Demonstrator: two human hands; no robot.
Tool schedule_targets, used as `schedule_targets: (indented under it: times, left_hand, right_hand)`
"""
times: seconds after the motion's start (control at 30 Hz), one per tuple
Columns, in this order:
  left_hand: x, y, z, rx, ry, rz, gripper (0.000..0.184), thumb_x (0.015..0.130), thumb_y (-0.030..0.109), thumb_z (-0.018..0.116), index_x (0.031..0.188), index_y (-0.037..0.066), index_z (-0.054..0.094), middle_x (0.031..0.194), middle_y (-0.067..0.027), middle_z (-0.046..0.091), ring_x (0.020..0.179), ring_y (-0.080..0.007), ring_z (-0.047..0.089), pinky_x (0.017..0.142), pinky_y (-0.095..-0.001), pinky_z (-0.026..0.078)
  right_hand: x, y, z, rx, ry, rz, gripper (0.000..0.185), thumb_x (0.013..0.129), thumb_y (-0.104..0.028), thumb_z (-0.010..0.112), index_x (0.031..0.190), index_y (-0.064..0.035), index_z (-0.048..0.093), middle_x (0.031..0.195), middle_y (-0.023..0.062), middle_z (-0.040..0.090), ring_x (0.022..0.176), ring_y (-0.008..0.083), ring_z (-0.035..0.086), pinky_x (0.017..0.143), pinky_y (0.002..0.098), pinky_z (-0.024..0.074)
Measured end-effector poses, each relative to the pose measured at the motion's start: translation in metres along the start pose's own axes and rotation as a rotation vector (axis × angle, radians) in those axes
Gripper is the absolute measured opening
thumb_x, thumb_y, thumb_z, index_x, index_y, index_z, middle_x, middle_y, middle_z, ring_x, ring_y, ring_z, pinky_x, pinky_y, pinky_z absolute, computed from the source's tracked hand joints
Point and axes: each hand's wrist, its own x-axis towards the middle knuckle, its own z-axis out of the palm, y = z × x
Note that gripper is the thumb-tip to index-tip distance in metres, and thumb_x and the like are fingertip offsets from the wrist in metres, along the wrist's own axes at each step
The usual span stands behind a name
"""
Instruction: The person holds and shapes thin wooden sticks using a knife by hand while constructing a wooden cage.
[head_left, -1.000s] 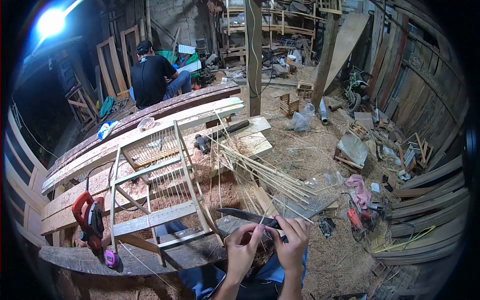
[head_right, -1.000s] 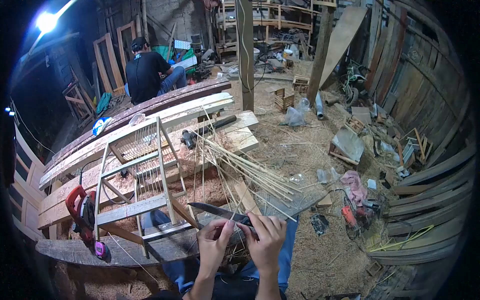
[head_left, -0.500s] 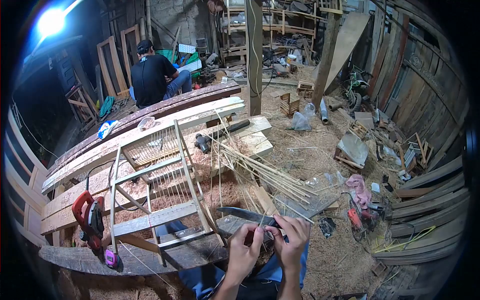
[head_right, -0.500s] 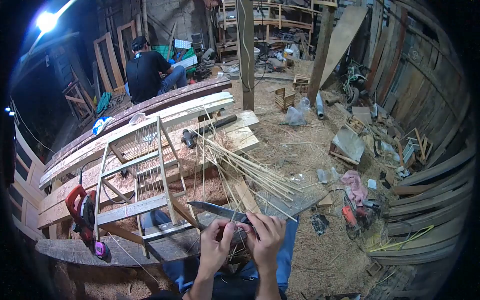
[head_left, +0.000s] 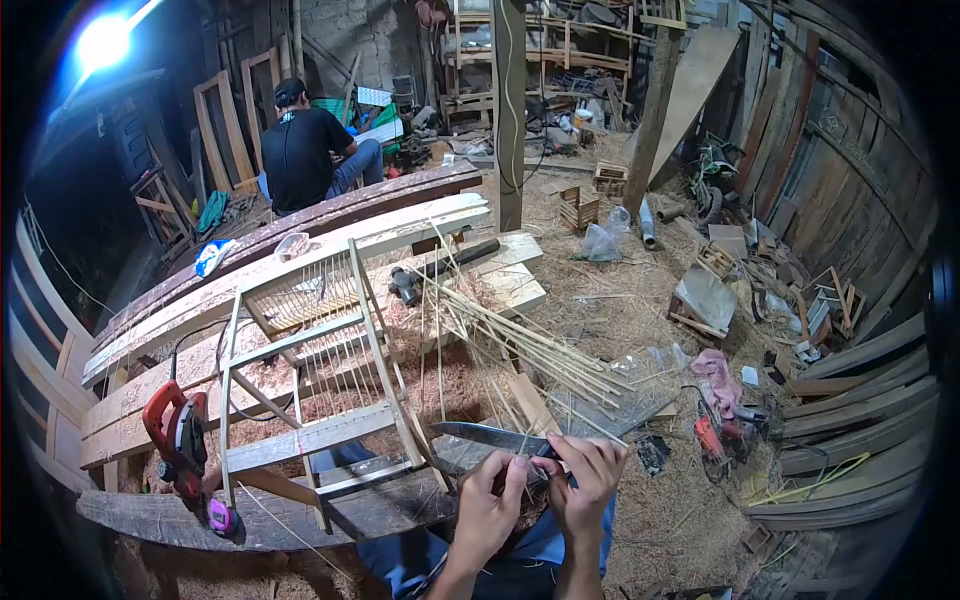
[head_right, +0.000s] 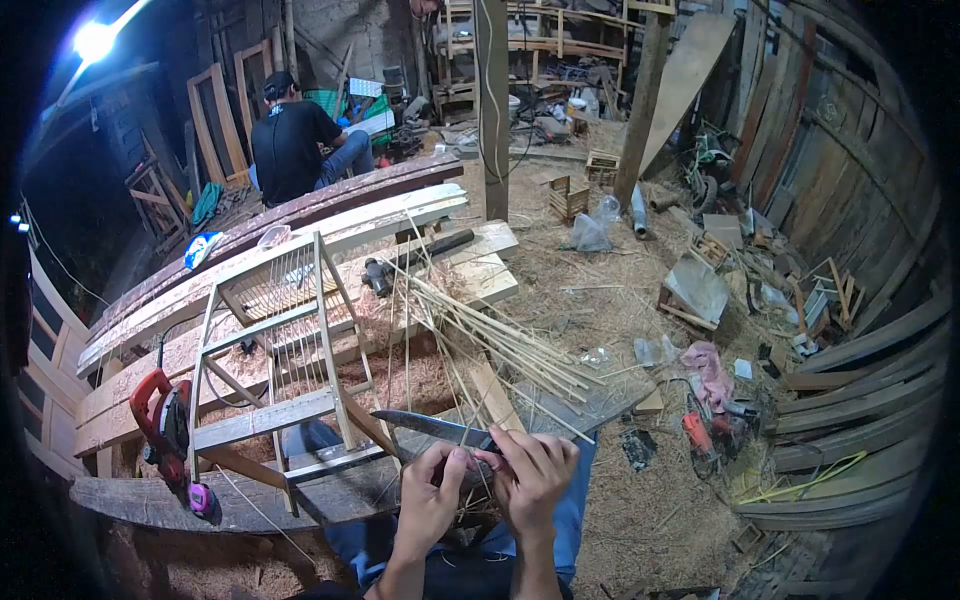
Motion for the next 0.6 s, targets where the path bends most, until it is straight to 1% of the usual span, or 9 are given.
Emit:
schedule_targets:
  times: [0.13, 0.2, 0.23, 0.3, 0.33, 0.4, 0.43, 0.5, 0.6]
  left_hand:
    - [0.001, -0.003, 0.003, 0.002, 0.021, 0.043, 0.022, 0.1, 0.016, 0.056, 0.09, -0.002, 0.063, 0.072, -0.0038, 0.061, 0.069, -0.0084, 0.053, 0.063, -0.0272, 0.045]
    - [0.0, -0.001, 0.004, -0.007, 0.026, 0.043, 0.023, 0.1, 0.017, 0.056, 0.088, -0.002, 0.062, 0.069, -0.0023, 0.057, 0.066, -0.0082, 0.049, 0.06, -0.0285, 0.043]
    - [0.0, -0.003, 0.005, -0.006, 0.026, 0.044, 0.023, 0.1, 0.017, 0.056, 0.088, -0.002, 0.062, 0.069, -0.0023, 0.057, 0.066, -0.0082, 0.049, 0.06, -0.0285, 0.043]
    - [0.0, -0.007, 0.007, 0.045, 0.007, 0.036, 0.022, 0.1, 0.015, 0.056, 0.087, -0.002, 0.057, 0.068, -0.0125, 0.054, 0.059, -0.0167, 0.051, 0.058, -0.0354, 0.044]
    - [0.0, -0.006, 0.009, 0.045, 0.006, 0.036, 0.022, 0.1, 0.015, 0.056, 0.087, -0.002, 0.057, 0.068, -0.0125, 0.054, 0.059, -0.0167, 0.051, 0.058, -0.0354, 0.044]
    - [0.0, -0.002, 0.011, 0.051, 0.013, 0.08, 0.022, 0.101, 0.015, 0.052, 0.089, -0.002, 0.058, 0.065, -0.0034, 0.049, 0.063, -0.0091, 0.045, 0.056, -0.0301, 0.039]
    - [0.0, -0.003, 0.012, 0.052, 0.014, 0.081, 0.022, 0.101, 0.015, 0.052, 0.089, -0.002, 0.058, 0.065, -0.0034, 0.049, 0.063, -0.0091, 0.045, 0.056, -0.0301, 0.039]
    - [0.0, -0.006, 0.013, 0.062, -0.02, 0.087, 0.021, 0.101, 0.015, 0.051, 0.091, -0.002, 0.057, 0.065, -0.0043, 0.047, 0.062, -0.01, 0.044, 0.056, -0.0304, 0.039]
    - [0.0, -0.008, 0.016, 0.039, -0.012, 0.105, 0.019, 0.101, 0.013, 0.051, 0.09, -0.002, 0.056, 0.067, -0.0048, 0.046, 0.062, -0.0102, 0.042, 0.056, -0.0302, 0.038]
  right_hand:
    - [0.0, 0.002, 0.002, 0.001, 0.015, 0.0, 0.031, 0.076, -0.027, 0.08, 0.103, -0.0137, 0.075, 0.089, -0.0043, 0.068, 0.082, 0.0169, 0.057, 0.082, 0.0366, 0.0371]
    - [-0.001, 0.002, 0.003, 0.016, 0.03, 0.024, 0.03, 0.076, -0.027, 0.08, 0.103, -0.0141, 0.076, 0.088, -0.0046, 0.068, 0.082, 0.0168, 0.057, 0.083, 0.0366, 0.0369]
    - [-0.002, 0.002, 0.003, 0.017, 0.031, 0.024, 0.03, 0.076, -0.027, 0.08, 0.103, -0.0141, 0.076, 0.088, -0.0046, 0.068, 0.082, 0.0168, 0.057, 0.083, 0.0366, 0.0369]
    - [-0.003, 0.001, 0.001, 0.056, 0.016, 0.077, 0.025, 0.08, -0.027, 0.076, 0.1, -0.012, 0.075, 0.09, 0.001, 0.069, 0.084, 0.0217, 0.058, 0.089, 0.0391, 0.0365]
    - [-0.003, 0.002, 0.0, 0.055, 0.017, 0.078, 0.025, 0.08, -0.027, 0.076, 0.1, -0.012, 0.075, 0.09, 0.001, 0.069, 0.084, 0.0217, 0.058, 0.089, 0.0391, 0.0365]
    - [-0.003, 0.003, -0.001, 0.066, 0.025, 0.086, 0.024, 0.081, -0.027, 0.075, 0.1, -0.0118, 0.075, 0.089, 0.0013, 0.069, 0.085, 0.0215, 0.058, 0.089, 0.0395, 0.036]
    - [-0.003, 0.005, -0.001, 0.067, 0.026, 0.086, 0.024, 0.081, -0.027, 0.075, 0.1, -0.0118, 0.075, 0.089, 0.0013, 0.069, 0.085, 0.0215, 0.058, 0.089, 0.0395, 0.036]
    - [-0.004, 0.008, 0.0, 0.018, 0.05, 0.058, 0.03, 0.074, -0.026, 0.081, 0.102, -0.0163, 0.076, 0.089, -0.0047, 0.068, 0.082, 0.0167, 0.058, 0.084, 0.037, 0.0358]
    - [-0.004, 0.008, 0.0, 0.005, 0.05, 0.069, 0.03, 0.076, -0.027, 0.08, 0.103, -0.0163, 0.075, 0.09, -0.0044, 0.068, 0.083, 0.017, 0.058, 0.085, 0.0374, 0.0352]
